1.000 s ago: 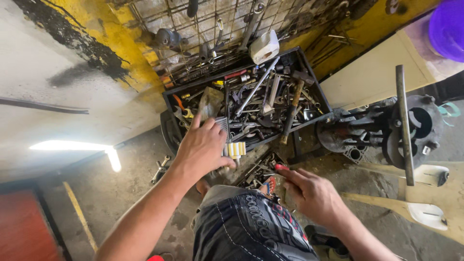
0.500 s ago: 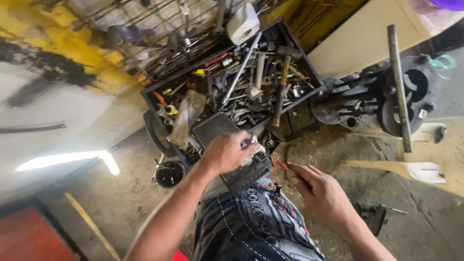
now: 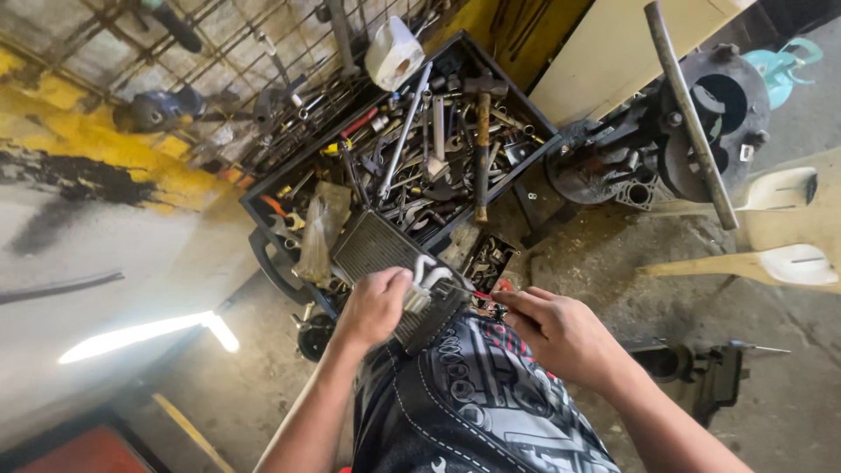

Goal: The person sits on the floor and uses a hammer and pliers to disassemble a car radiator. They remove a black plastic frame and then use pliers to detach a white hose from the radiator core.

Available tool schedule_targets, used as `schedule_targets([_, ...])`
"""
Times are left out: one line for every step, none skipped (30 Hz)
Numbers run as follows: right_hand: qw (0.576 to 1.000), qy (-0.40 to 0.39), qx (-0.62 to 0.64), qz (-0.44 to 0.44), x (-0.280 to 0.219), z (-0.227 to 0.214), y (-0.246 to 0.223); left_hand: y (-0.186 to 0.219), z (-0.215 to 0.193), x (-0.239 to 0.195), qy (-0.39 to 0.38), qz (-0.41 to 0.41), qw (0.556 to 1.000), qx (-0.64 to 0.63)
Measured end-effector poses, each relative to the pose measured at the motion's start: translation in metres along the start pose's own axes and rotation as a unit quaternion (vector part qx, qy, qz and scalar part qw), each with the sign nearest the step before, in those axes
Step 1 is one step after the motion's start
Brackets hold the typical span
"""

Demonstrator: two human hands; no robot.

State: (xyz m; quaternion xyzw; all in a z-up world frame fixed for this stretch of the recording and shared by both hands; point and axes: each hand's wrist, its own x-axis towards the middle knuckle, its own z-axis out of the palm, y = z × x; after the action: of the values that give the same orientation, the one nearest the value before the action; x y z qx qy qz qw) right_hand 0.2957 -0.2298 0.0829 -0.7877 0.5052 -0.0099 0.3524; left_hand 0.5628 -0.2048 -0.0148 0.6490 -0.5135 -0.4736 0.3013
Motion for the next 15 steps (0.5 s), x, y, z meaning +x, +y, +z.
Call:
schedule_targets([0.999, 0.018, 0.002, -0.035, 0.001, 0.000, 0.000, -0.001, 0.001, -0.002, 0.025, -0.008, 1.000, -0.013])
schedule_targets([0.997, 0.035, 0.005, -0.070, 0.003, 0.000, 0.000, -0.002, 0.001, -0.005, 0.051, -0.016, 0.998, -0.026])
schedule_targets([0.993, 0.052, 0.008, -0.105, 0.004, 0.000, -0.001, -0.003, 0.001, -0.007, 0.077, -0.024, 0.996, -0.039])
schedule_targets([0.996, 0.037, 0.003, -0.085, 0.005, 0.000, 0.000, -0.004, 0.002, -0.009, 0.103, 0.037, 0.994, -0.018])
schedule_targets([0.998, 0.021, -0.001, -0.065, 0.006, 0.000, 0.000, -0.005, 0.003, -0.012, 0.128, 0.097, 0.987, 0.004])
schedule_targets([0.999, 0.005, -0.006, -0.045, 0.008, 0.000, -0.001, -0.005, 0.002, -0.012, 0.153, 0.158, 0.975, 0.025])
schedule_targets([0.999, -0.003, -0.009, -0.038, 0.009, 0.000, -0.002, -0.005, -0.002, -0.012, 0.118, 0.101, 0.988, 0.013])
schedule_targets([0.999, -0.012, -0.014, -0.031, 0.010, 0.001, -0.003, -0.005, -0.006, -0.011, 0.082, 0.043, 0.996, 0.000])
schedule_targets([0.999, -0.021, -0.018, -0.023, 0.011, 0.001, -0.004, -0.006, -0.010, -0.011, 0.045, -0.016, 0.999, -0.013])
schedule_targets([0.999, -0.022, -0.017, -0.031, 0.011, 0.001, -0.004, -0.007, -0.012, -0.012, 0.057, 0.015, 0.998, -0.011])
schedule_targets([0.999, -0.024, -0.016, -0.039, 0.012, 0.002, -0.004, -0.009, -0.014, -0.013, 0.069, 0.045, 0.997, -0.009])
schedule_targets([0.998, -0.024, -0.016, -0.050, 0.014, 0.002, -0.004, -0.010, -0.016, -0.014, 0.082, 0.077, 0.994, -0.007])
schedule_targets([0.998, -0.021, -0.020, -0.065, 0.014, 0.001, -0.003, -0.012, -0.017, -0.015, 0.079, 0.086, 0.993, -0.017])
schedule_targets([0.996, -0.017, -0.023, -0.081, 0.015, 0.001, -0.004, -0.015, -0.018, -0.016, 0.077, 0.095, 0.992, -0.026])
schedule_targets([0.995, -0.013, -0.026, -0.097, 0.016, 0.001, -0.004, -0.018, -0.019, -0.017, 0.075, 0.104, 0.991, -0.035])
